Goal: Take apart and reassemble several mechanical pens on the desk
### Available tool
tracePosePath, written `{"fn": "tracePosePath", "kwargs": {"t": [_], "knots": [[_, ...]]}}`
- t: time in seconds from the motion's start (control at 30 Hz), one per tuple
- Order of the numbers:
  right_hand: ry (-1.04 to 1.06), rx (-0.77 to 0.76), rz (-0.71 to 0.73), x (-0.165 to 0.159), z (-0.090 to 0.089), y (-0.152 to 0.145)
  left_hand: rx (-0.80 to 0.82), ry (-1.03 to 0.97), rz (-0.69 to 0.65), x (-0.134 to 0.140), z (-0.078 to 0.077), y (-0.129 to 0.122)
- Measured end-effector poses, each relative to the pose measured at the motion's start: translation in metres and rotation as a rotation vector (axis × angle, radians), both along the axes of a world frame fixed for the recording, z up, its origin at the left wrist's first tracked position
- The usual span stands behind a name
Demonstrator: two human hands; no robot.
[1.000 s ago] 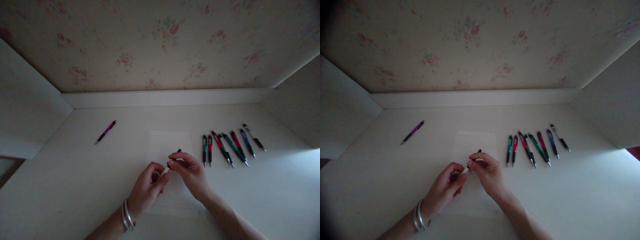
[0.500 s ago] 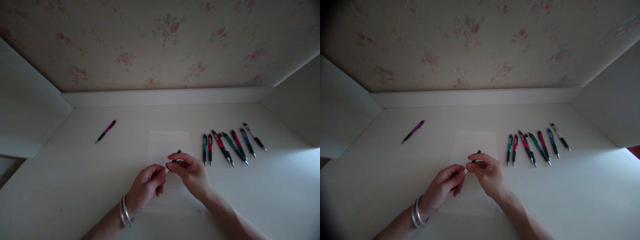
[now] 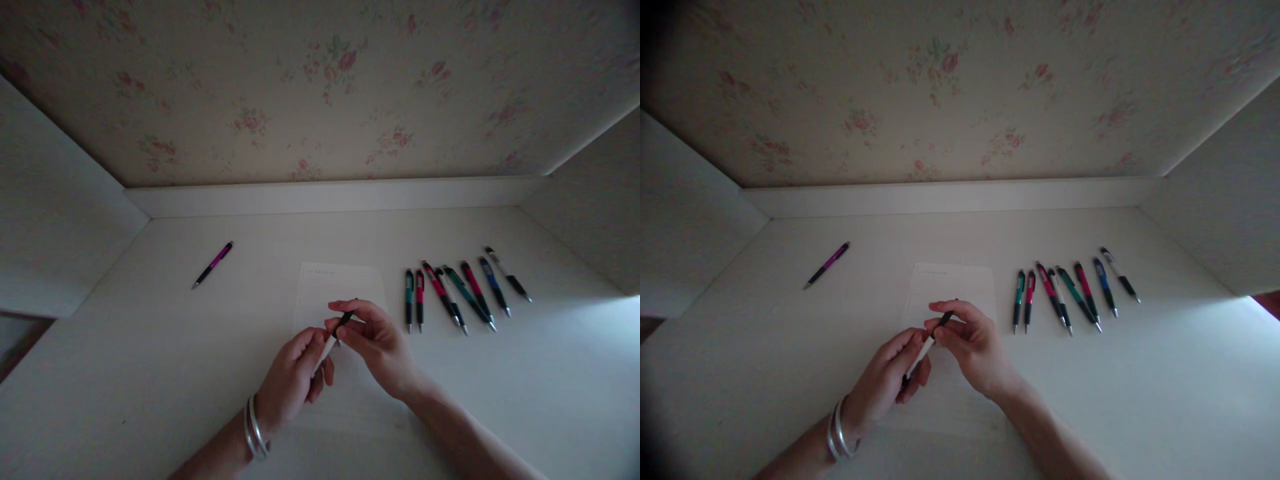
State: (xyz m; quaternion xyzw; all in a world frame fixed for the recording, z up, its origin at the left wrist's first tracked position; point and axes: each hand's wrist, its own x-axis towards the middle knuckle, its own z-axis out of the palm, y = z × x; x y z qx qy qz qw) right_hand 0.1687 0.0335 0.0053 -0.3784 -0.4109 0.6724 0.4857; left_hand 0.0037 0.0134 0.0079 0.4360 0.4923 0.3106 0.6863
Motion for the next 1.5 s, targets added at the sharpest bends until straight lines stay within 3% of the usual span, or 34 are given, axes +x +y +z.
{"fn": "tracePosePath", "kwargs": {"t": [0.17,0.33,0.43,0.63,0.77,0.87,0.97,1.13,1.23,1.33,1.5], "knots": [[0.125,-0.008,0.008,0.002,0.002,0.001,0.064,-0.071,-0.018,0.0,-0.006,0.0],[-0.184,0.022,-0.041,0.002,-0.003,0.002,0.094,-0.023,-0.017,-0.001,-0.006,0.0],[-0.297,-0.009,0.027,0.007,-0.004,0.004,0.094,0.006,-0.008,-0.001,-0.004,0.0],[-0.242,0.041,0.208,0.027,0.009,0.008,0.103,0.066,-0.051,-0.001,-0.003,0.0],[-0.467,0.006,0.27,0.033,0.012,0.007,0.148,0.121,-0.135,-0.003,-0.001,0.001],[-0.599,-0.047,0.392,0.034,0.012,0.007,0.151,0.151,-0.172,-0.003,0.002,0.002],[-0.553,-0.065,0.469,0.036,0.014,0.008,0.134,0.144,-0.194,-0.003,0.004,0.001],[-0.484,0.047,0.435,0.039,0.014,0.01,0.107,0.125,-0.184,-0.004,0.003,0.002],[-0.454,-0.03,0.487,0.037,0.014,0.009,0.119,0.133,-0.187,-0.004,0.004,0.004],[-0.568,-0.095,0.52,0.036,0.014,0.007,0.13,0.173,-0.21,-0.003,0.007,0.003],[-0.518,-0.022,0.449,0.038,0.015,0.009,0.12,0.162,-0.192,-0.003,0.005,0.001]]}}
